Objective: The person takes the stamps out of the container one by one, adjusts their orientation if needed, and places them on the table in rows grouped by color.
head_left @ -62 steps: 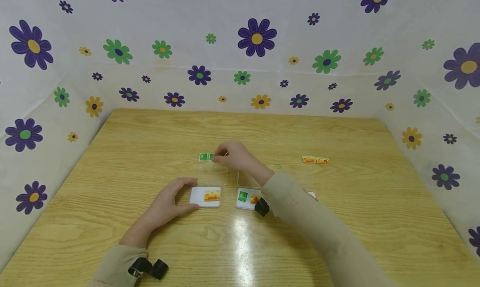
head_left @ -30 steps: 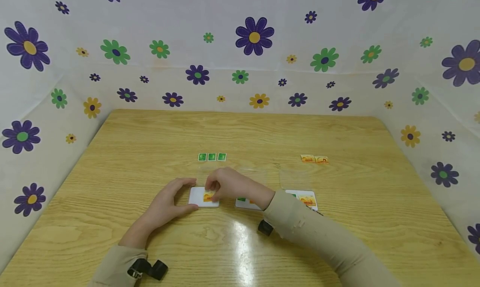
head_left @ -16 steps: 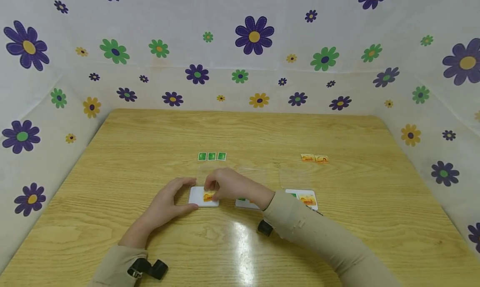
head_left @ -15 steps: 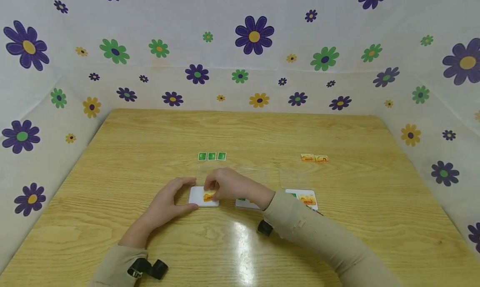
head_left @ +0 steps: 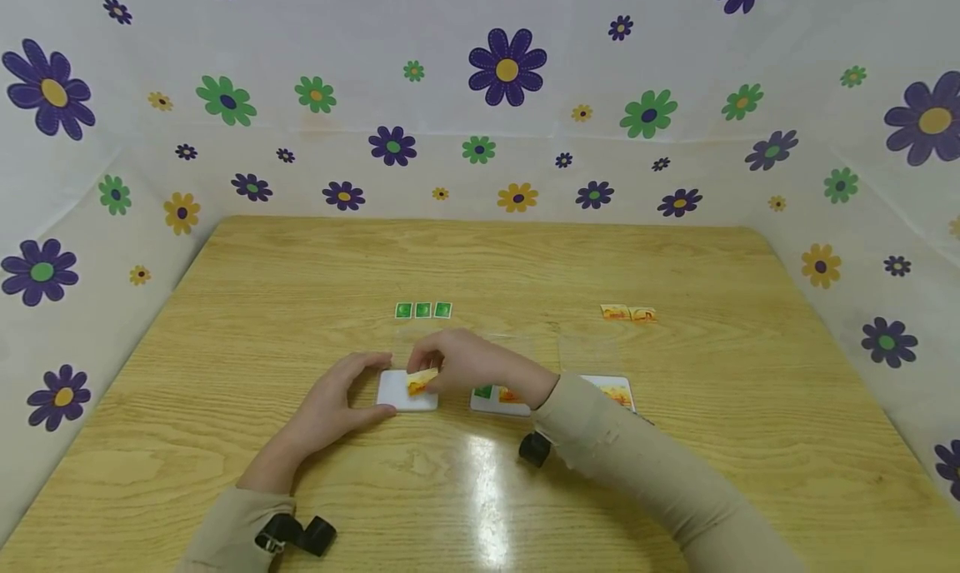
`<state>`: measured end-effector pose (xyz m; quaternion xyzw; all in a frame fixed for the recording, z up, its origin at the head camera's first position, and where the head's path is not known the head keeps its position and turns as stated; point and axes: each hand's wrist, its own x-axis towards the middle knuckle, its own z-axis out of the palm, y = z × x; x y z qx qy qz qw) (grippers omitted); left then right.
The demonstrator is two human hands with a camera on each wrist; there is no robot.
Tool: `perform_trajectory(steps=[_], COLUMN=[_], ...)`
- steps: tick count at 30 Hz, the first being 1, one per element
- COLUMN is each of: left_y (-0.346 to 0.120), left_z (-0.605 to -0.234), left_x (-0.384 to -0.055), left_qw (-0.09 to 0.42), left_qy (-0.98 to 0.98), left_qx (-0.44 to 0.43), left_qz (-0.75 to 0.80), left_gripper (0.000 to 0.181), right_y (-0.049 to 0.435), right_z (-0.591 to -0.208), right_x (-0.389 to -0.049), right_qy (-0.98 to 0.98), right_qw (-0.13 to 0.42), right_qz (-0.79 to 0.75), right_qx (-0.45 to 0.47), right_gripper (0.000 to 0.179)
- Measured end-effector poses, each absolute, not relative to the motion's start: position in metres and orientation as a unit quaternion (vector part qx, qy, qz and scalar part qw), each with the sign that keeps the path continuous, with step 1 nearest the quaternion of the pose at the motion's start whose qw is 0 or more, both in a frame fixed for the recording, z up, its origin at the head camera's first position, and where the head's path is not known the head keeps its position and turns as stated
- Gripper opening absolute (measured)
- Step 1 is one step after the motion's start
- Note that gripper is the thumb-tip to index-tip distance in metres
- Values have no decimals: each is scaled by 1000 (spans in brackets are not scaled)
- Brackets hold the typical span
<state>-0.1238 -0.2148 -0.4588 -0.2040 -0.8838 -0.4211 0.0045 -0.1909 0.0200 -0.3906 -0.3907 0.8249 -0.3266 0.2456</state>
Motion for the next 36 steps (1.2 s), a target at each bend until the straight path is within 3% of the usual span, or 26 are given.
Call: perform_trajectory(steps=[20, 29, 36], left_y=[-215, -214, -214], left_z=[-457, -455, -455], left_x=[-125, -124, -125], left_qw=[4, 6, 9], left_qy=[-884, -887, -888], left_qx=[-205, -205, -208], left_qz=[-420, -413, -411], left_gripper=[67, 67, 67], right_y=[52, 81, 112], right_z=[-387, -385, -381], right_x=[-208, -220, -229], right_qy=[813, 807, 807], right_qw=[259, 246, 273], right_qz=[-413, -432, -447], right_qx=[-318, -318, -272], right_gripper=[30, 20, 17])
